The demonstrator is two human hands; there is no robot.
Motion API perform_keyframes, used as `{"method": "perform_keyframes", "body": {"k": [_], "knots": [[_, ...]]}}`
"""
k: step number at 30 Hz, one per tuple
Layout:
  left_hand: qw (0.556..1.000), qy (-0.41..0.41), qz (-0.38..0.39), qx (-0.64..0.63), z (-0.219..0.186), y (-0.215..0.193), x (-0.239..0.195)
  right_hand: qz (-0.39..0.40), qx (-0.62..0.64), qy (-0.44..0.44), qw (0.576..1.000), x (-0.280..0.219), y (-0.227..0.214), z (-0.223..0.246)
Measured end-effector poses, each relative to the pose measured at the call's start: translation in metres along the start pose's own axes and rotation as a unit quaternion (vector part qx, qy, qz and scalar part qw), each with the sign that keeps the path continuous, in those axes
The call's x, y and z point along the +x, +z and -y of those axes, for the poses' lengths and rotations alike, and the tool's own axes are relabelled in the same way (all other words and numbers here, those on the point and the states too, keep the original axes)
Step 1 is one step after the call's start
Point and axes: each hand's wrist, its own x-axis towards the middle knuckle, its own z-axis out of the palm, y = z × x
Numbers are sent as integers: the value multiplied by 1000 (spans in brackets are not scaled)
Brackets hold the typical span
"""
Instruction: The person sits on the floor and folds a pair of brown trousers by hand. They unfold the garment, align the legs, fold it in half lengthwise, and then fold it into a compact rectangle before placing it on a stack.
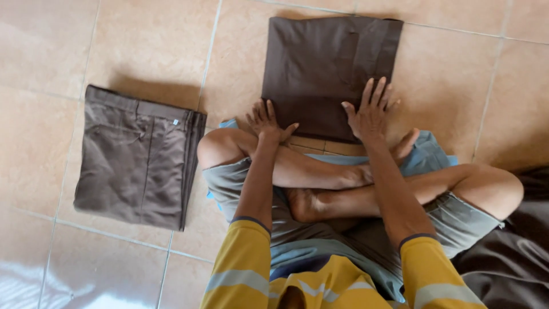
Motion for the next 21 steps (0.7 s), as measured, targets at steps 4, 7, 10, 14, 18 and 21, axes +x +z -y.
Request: {"method": "perform_keyframes", "body": {"k": [4,7,10,14,18,21], "knots": [[1000,-5,20,2,-2,-6,-3,-93,11,-36,995,1,38,-18],[1000,-9,26,4,1,-3,-3,-88,33,-31,995,6,53,-25],[1000,-7,28,13,-1,-11,-5,-67,120,14,990,-1,26,-24],[998,-10,59,20,-2,-23,-10,-117,201,185,955,12,70,-48],[996,-16,83,29,-6,-31,-10,-229,154,99,956,13,77,-54],[995,-22,86,47,-5,-27,-7,-332,91,21,939,19,83,-45]]}}
